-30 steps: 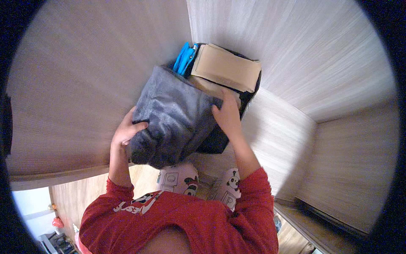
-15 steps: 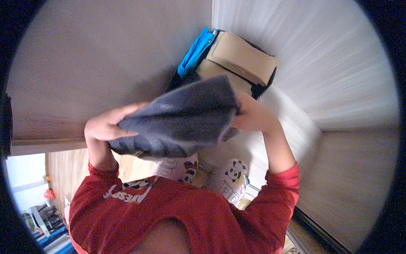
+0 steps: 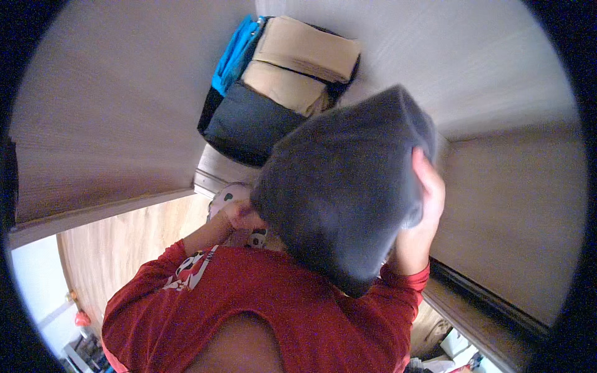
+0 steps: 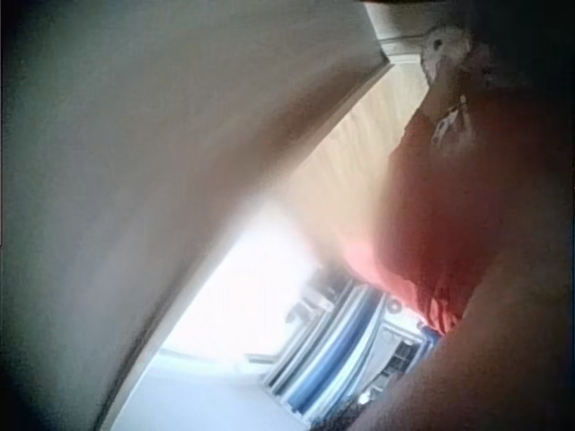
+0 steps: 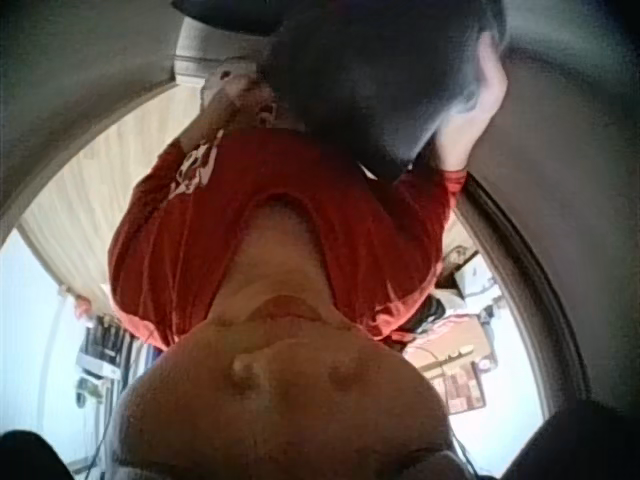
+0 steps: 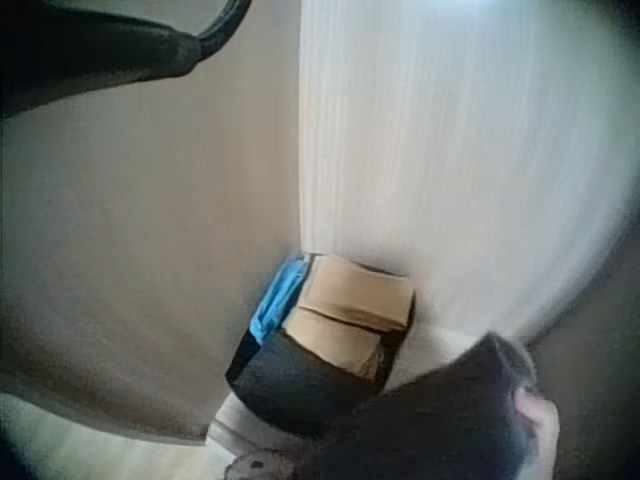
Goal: The person sits on the floor and folds various garments, including beige pants, black pants, and a grey sweatshirt. They place the folded items into a black storage bin with a houndstooth pattern, stacking them neatly inside.
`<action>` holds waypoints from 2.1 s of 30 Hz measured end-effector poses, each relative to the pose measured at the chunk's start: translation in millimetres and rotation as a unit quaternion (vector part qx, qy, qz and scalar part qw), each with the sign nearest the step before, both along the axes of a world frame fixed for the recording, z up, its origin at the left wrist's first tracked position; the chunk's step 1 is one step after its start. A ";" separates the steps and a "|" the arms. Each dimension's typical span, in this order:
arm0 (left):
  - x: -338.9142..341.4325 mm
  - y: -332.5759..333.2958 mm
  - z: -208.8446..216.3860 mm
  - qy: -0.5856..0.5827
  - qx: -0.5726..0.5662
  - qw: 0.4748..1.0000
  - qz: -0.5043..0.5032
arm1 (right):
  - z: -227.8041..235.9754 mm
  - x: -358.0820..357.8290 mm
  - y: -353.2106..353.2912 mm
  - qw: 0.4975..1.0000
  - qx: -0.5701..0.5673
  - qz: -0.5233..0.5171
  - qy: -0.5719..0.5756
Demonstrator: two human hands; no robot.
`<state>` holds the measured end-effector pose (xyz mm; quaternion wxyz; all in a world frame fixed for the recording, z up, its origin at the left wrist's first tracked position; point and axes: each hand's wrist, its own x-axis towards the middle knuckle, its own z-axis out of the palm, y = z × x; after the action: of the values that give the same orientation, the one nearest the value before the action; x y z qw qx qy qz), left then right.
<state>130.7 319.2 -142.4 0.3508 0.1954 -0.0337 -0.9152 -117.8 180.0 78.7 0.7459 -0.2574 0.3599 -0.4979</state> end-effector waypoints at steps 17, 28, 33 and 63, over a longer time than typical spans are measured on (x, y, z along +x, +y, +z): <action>90.6 14.4 101.8 -0.319 0.006 0.947 0.017 | -83.8 -74.6 49.0 0.874 0.118 0.354 0.310; 140.7 69.6 101.5 -0.499 -0.271 0.823 0.000 | -142.2 -25.0 72.8 0.833 -0.193 0.415 0.311; 141.0 56.2 156.1 -0.723 -0.406 0.555 -0.070 | -127.4 -10.5 76.1 0.755 -0.354 0.404 0.377; 27.1 74.1 93.8 -0.564 -0.730 0.333 -0.195 | -125.1 -25.7 109.0 0.910 0.312 0.271 0.018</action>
<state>157.9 393.2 -48.5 0.0617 0.3190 -0.9151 -0.2388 -143.5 289.0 -46.4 0.8879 -0.1076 0.4266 -0.1344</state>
